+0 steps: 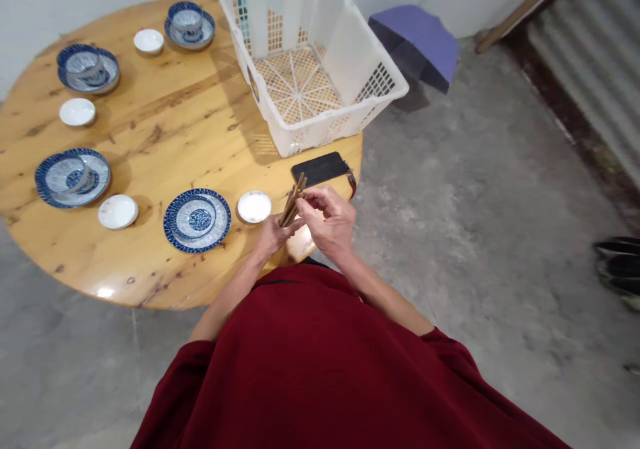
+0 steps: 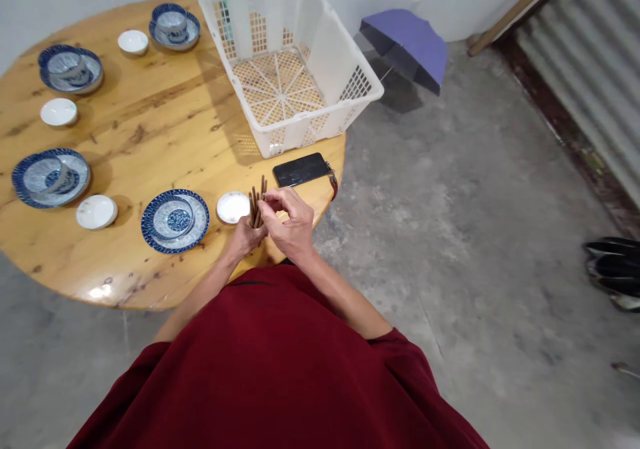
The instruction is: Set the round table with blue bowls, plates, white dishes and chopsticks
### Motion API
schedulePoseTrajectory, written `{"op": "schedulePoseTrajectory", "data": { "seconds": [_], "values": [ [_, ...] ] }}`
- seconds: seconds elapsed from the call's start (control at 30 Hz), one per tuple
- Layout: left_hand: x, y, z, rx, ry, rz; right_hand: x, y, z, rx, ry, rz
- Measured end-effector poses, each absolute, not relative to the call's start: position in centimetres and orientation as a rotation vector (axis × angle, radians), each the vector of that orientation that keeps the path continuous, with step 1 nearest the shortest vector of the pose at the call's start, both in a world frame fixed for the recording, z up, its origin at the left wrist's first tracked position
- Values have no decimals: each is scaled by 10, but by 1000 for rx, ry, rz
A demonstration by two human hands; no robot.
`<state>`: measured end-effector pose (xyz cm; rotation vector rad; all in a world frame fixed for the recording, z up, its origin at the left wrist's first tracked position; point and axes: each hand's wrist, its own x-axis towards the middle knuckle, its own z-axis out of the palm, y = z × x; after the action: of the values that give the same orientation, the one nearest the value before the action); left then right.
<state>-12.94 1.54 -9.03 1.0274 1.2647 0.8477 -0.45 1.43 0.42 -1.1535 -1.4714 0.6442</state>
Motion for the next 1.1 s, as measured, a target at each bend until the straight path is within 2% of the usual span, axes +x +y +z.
{"op": "schedulePoseTrajectory", "data": {
  "seconds": [0.2,0.47,0.8,0.93,1.1],
  "values": [
    [-139,-1,-64,1047,1186,884,3,41,19,-1153,-1372,1004],
    [-157,-25,-70,729,1081,1062,-20,54,7,-1045,-1377,1234],
    [-199,-44,-82,884,1722,1252,-20,86,6,-1109,-1446,1273],
    [-219,-61,-88,918,1894,1131,-21,124,-14,-1212,-1388,1366],
    [-213,-74,-98,881,1770,1009,-50,158,-54,-1351,-1227,1590]
  ]
}}
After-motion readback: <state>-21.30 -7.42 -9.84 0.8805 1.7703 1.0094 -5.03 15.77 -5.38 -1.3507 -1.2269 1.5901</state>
